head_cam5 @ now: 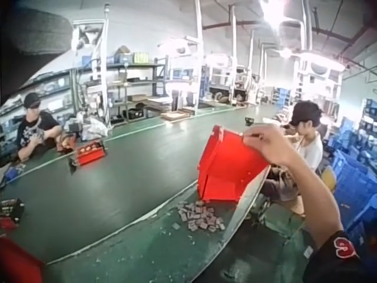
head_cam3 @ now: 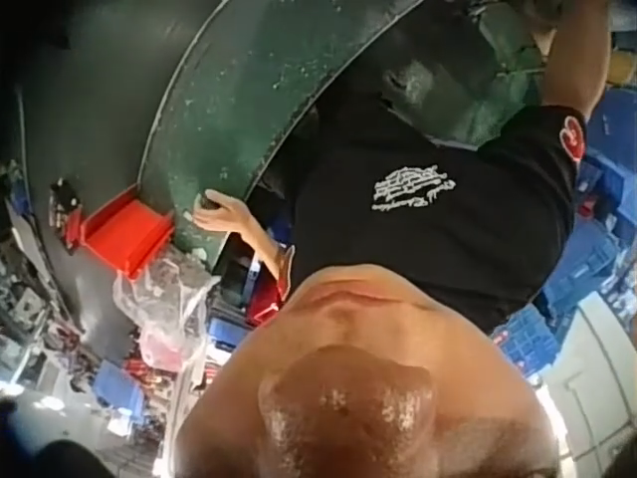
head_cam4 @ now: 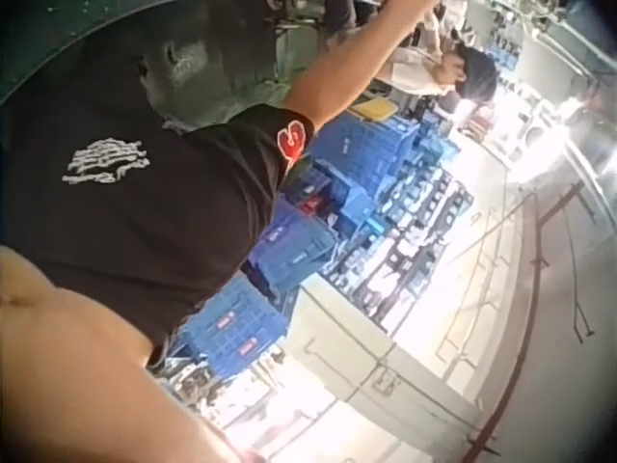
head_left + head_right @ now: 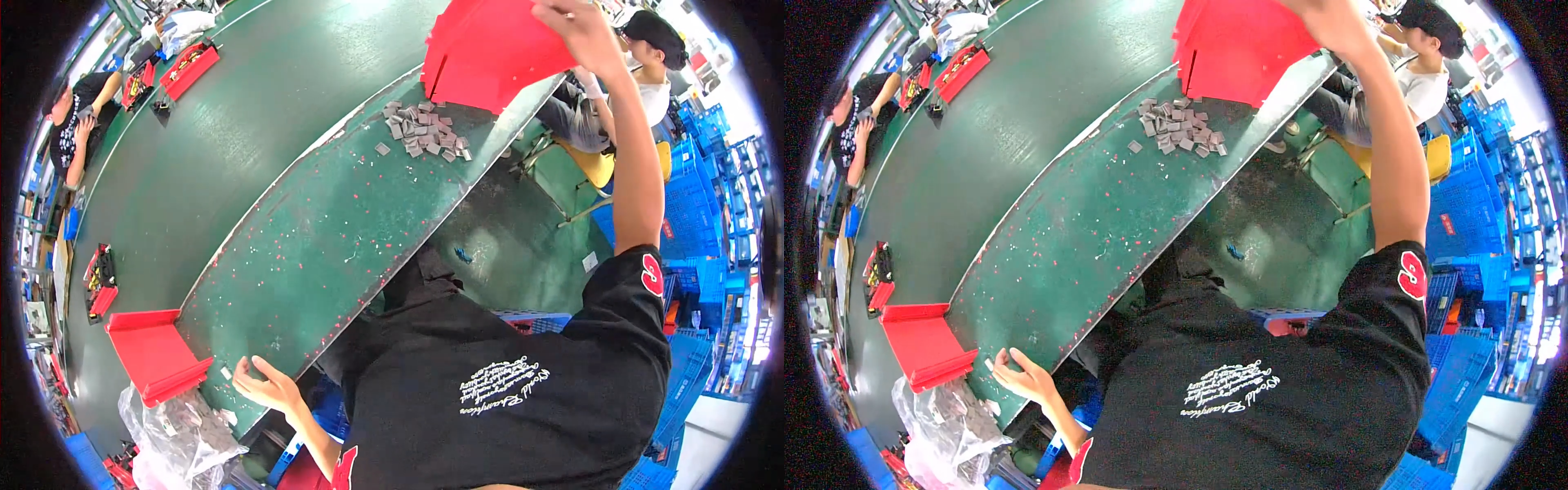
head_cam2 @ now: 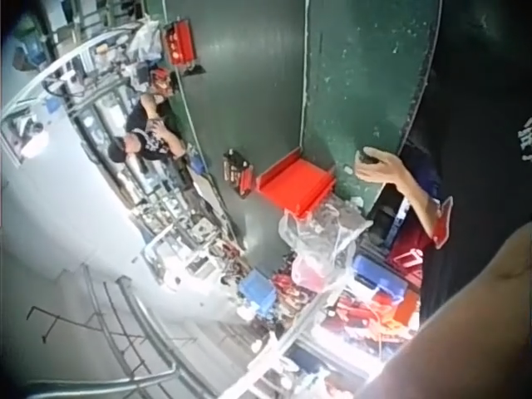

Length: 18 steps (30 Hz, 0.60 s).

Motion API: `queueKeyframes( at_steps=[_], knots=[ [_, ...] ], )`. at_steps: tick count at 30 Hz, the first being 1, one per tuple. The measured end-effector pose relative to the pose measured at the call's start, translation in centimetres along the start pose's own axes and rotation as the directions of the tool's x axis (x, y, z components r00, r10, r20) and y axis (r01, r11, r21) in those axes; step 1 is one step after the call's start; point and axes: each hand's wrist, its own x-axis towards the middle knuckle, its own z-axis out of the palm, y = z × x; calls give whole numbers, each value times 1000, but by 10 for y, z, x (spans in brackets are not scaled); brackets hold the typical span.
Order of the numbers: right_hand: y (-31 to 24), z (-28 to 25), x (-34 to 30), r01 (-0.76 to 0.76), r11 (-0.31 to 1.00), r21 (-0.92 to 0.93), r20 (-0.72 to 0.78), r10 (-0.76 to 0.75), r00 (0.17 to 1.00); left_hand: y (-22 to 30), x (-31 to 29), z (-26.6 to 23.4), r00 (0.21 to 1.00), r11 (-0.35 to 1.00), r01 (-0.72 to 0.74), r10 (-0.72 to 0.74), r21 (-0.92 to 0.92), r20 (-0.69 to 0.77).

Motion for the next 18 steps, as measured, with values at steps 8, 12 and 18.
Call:
queueKeyframes(
  at_steps=[8,12,18],
  knots=[
    [-110,82,-73,87,900,428,-382,93,919,118,46,5,787,466,560,-40,-686,616],
    [-163,142,-119,104,592,799,-251,172,952,148,54,15,674,-145,737,104,-660,731],
    [-216,185,-150,25,252,967,-63,143,988,146,64,4,747,-86,630,-201,-771,633]
  ],
)
